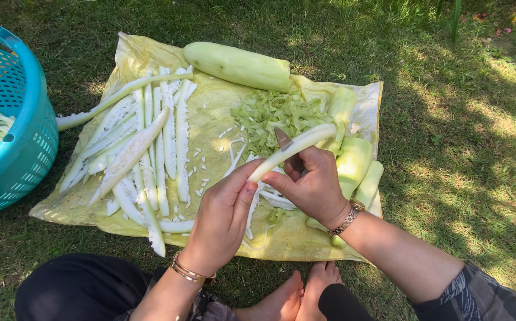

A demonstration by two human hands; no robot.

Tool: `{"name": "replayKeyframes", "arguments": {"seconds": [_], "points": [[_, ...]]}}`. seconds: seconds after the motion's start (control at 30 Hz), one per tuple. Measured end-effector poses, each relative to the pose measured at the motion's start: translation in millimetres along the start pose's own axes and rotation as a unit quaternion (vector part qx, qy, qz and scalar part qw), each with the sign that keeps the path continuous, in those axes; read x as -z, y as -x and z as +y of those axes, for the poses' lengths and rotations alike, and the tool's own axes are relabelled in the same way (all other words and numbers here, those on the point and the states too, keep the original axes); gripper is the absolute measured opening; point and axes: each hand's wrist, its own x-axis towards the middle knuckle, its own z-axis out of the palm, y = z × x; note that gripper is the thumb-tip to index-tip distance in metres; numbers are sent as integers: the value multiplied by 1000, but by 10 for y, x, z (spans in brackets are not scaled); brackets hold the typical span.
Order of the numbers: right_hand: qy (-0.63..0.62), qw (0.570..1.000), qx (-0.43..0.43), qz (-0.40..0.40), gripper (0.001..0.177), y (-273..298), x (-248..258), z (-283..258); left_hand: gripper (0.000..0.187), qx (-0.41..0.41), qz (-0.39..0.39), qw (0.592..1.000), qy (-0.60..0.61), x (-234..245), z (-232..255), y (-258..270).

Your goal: The person peels long strips from a bottle gourd using a small knife, placing the peeled pieces into a blue plastic basket while sitting on the grass.

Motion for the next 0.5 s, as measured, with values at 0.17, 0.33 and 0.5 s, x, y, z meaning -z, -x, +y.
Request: {"name": "replayKeyframes", "arguments": {"seconds": [0.17,0.33,0.5], "points": [[21,999,21,-13,41,24,-18,-50,33,61,-9,998,-17,-11,86,-10],[-49,997,46,-41,30,82,-72,-208,31,0,18,1000,-18,-56,86,-20],[1,999,43,-29,32,135,-122,-279,31,67,24,997,27,-123,125,-2]]}}
